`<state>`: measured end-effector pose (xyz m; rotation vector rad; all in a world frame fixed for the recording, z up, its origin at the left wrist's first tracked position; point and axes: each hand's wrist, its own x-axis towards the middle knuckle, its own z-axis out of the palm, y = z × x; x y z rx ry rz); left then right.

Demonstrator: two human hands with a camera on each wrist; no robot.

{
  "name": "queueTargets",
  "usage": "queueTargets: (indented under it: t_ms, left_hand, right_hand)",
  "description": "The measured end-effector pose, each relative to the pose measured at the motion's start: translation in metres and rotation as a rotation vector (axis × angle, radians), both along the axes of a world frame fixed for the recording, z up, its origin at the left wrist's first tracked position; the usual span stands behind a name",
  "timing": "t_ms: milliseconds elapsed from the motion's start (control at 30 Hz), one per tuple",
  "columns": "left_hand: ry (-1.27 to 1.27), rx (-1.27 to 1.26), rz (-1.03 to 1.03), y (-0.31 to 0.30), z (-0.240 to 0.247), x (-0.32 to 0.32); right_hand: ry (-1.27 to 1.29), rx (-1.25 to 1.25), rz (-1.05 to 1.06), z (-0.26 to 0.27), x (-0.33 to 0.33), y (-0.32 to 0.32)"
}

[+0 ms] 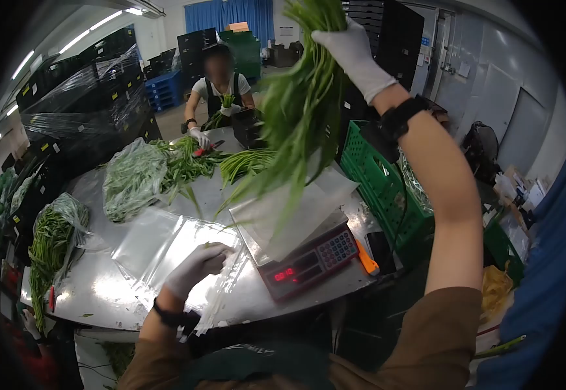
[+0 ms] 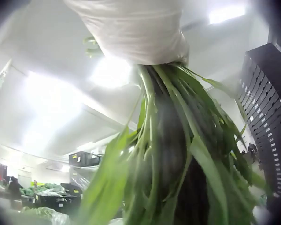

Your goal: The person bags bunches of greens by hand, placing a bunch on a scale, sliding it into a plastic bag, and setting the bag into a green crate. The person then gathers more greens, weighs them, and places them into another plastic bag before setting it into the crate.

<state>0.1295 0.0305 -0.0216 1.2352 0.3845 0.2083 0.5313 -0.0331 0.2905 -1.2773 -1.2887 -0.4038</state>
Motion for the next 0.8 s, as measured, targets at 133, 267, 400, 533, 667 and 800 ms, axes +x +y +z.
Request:
queueTargets:
  t_ms: [133,267,400,533,667,800]
  left_hand:
    - [-0.158,-0.214,0.267,0.007,-0.033,-0.099]
    - [-0.153,-0.175,0.507,0.011,-0.052,-0.145]
    - [-0.126,-0.033,0.61,-0.002,-0.058,-0.158]
    - [-0.088,0.005,0.588,-0.018,-0.062,-0.16]
    - [-0.037,0.129,0.57,-0.017,-0.051,-0.148]
    - [0.038,0.313,0.556,-0.002,-0.001,-0.116]
  right_hand:
    - [-0.499,-0.189,-0.122,-0.029,-0.026,-0.001]
    - [-0.965,-0.678,0.052,-0.083,-0.07,0.023]
    - [-1.24,-1.075,0.127,-0.191,-0.1,0.057]
    - [-1.168,-1.011,0.266,-0.302,-0.105,0.078]
    - [-1.048,-0.879,0.347,-0.322,-0.117,0.084]
    - [-1.044,-0.876,0.453,-0.282,-0.118,0.062]
